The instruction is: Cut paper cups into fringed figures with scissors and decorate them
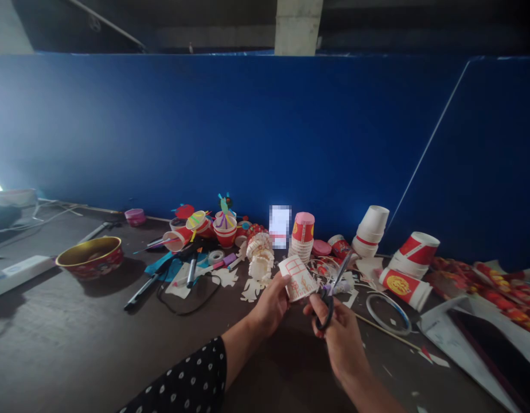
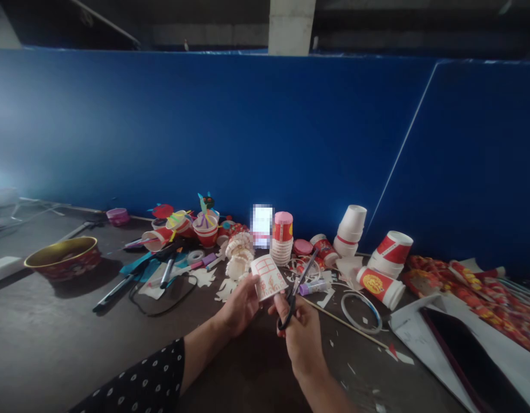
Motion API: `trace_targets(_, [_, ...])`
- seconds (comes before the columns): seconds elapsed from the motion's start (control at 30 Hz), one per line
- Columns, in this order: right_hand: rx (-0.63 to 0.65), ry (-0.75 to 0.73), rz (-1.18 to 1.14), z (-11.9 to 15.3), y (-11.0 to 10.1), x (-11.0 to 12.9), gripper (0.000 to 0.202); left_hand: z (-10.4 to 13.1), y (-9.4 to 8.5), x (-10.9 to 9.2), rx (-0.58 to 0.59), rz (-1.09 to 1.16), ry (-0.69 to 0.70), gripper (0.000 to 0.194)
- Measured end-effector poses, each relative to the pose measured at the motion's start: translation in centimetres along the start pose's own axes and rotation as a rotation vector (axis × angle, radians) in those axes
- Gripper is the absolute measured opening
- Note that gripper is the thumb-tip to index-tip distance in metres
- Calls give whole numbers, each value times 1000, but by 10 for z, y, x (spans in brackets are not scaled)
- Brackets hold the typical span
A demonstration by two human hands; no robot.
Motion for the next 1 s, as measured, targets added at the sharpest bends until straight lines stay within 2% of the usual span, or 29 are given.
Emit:
trace_targets(0.17, [-61,50,-100,-2,-4,-4,26,0,2,-3,42,7,50,29])
trace_targets(0.3, [-61,74,-128,-3,-5,-8,29,0,2,-3,41,32,57,31])
trace_targets(0.47, [-52,111,-107,-1,-3,-14,30,2,0,-3,-1,37,49,29])
trace_targets(0.6, [-30,131,-100,-1,-1,-16,30,3,0,-2,-2,39,45,28])
trace_targets(0.8, [-3,140,-69,0,1,-16,30,2,1,0,2,17,27,37])
trace_targets(1.0, [18,146,-11,-1,3,-15,31,1,-1,-1,-2,-14,36,34])
Point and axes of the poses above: each hand's wrist, its own z-axis away from the middle knuckle, its own y-axis out of the palm, x = y × z, the point moved 7 cm from there along -z, towards the middle knuckle, and after that the axes turned 10 degrees about -z, right-handed, at the moved point
